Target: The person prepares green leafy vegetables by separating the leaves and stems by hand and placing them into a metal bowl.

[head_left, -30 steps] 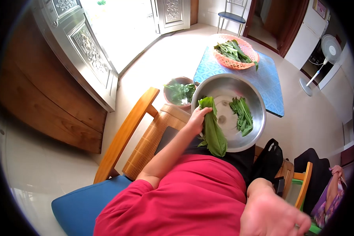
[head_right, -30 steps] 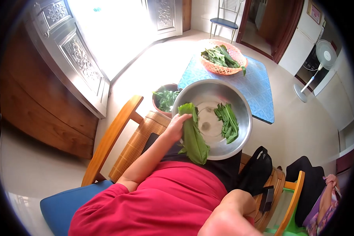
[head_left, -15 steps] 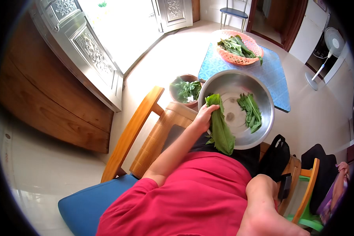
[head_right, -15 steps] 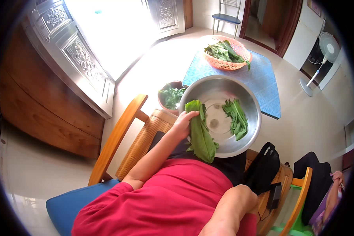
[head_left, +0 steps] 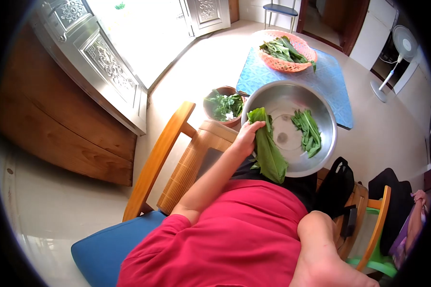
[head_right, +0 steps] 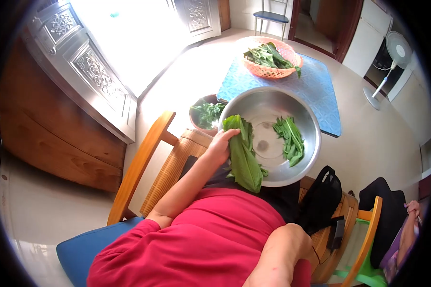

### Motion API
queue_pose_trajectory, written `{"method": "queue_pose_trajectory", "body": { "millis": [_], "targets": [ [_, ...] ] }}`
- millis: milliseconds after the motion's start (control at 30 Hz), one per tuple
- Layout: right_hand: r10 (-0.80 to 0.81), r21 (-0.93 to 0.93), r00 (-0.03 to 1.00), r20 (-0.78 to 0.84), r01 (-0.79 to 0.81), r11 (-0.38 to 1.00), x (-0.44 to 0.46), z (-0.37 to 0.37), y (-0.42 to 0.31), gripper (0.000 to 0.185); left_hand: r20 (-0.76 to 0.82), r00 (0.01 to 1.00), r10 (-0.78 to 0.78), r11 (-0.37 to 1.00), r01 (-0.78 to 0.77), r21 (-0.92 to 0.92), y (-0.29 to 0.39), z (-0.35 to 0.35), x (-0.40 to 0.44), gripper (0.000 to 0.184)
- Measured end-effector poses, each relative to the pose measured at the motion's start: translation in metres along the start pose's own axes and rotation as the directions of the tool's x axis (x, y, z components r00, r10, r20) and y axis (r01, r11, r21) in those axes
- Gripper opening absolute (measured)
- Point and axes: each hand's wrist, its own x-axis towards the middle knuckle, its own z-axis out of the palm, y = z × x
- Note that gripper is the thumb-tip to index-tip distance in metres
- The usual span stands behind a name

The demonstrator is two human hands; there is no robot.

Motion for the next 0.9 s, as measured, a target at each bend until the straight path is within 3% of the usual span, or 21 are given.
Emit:
{"method": "queue_pose_trajectory", "body": {
  "millis": [67, 133, 200, 300, 367, 400, 467, 567, 700, 800, 867, 900],
  "targets": [
    [-0.035, -0.114, 0.999, -0.001, 0.035, 0.993, -0.003, 0.009, 0.005, 0.035, -0.009, 1.0, -0.005, 0.999, 0.005, -0.049, 0.001, 0.005, -0.003, 0.016],
    [-0.085, -0.11, 0.991, -0.101, 0.073, 0.991, -0.002, 0.011, 0.007, 0.037, 0.001, 0.999, -0.032, 0.998, 0.032, -0.046, -0.004, 0.004, -0.001, 0.015],
    [-0.047, -0.067, 0.999, 0.022, 0.048, 0.997, -0.003, 0.002, 0.005, 0.037, 0.011, 0.998, -0.062, 0.997, 0.063, -0.042, -0.001, 0.005, -0.004, 0.014],
    [-0.084, 0.077, 0.993, -0.081, 0.091, 0.993, -0.004, 0.005, 0.008, 0.039, 0.008, 0.998, -0.066, 0.997, 0.066, -0.03, -0.006, -0.001, -0.001, 0.017],
    [-0.058, 0.051, 0.996, -0.063, 0.061, 0.997, -0.005, 0.006, 0.008, 0.04, 0.011, 0.998, -0.058, 0.998, 0.058, -0.031, -0.007, -0.004, 0.001, 0.021],
    [0.001, -0.033, 0.999, 0.038, 0.001, 0.999, -0.004, 0.0, 0.005, 0.041, -0.01, 0.997, -0.079, 0.994, 0.078, -0.082, -0.004, 0.002, -0.002, 0.015],
    [0.075, 0.006, 0.995, 0.064, -0.076, 0.997, -0.004, -0.002, 0.0, 0.042, -0.012, 0.997, -0.072, 0.994, 0.07, -0.082, -0.008, -0.002, 0.003, 0.015],
    [0.116, 0.269, 0.988, -0.102, -0.084, 0.959, 0.002, 0.005, -0.003, 0.043, -0.015, 0.998, -0.066, 0.995, 0.064, -0.079, -0.006, -0.001, 0.001, 0.016],
    [0.19, 0.363, 0.969, -0.155, -0.123, 0.924, 0.002, 0.012, -0.007, 0.041, 0.03, 0.996, -0.084, 0.994, 0.086, -0.071, -0.008, -0.006, 0.004, 0.02],
    [0.134, 0.161, 0.984, -0.117, -0.114, 0.98, -0.001, 0.01, -0.003, 0.037, 0.016, 0.996, -0.086, 0.994, 0.086, -0.066, -0.008, -0.006, 0.004, 0.019],
    [0.126, 0.201, 0.981, -0.145, -0.096, 0.975, -0.004, 0.015, 0.0, 0.034, -0.004, 0.998, -0.071, 0.995, 0.07, -0.067, -0.008, -0.005, 0.004, 0.019],
    [0.168, 0.356, 0.967, -0.189, -0.092, 0.93, -0.006, 0.023, -0.002, 0.032, -0.011, 0.998, -0.066, 0.995, 0.065, -0.07, -0.008, -0.005, 0.005, 0.02]
  ]
}}
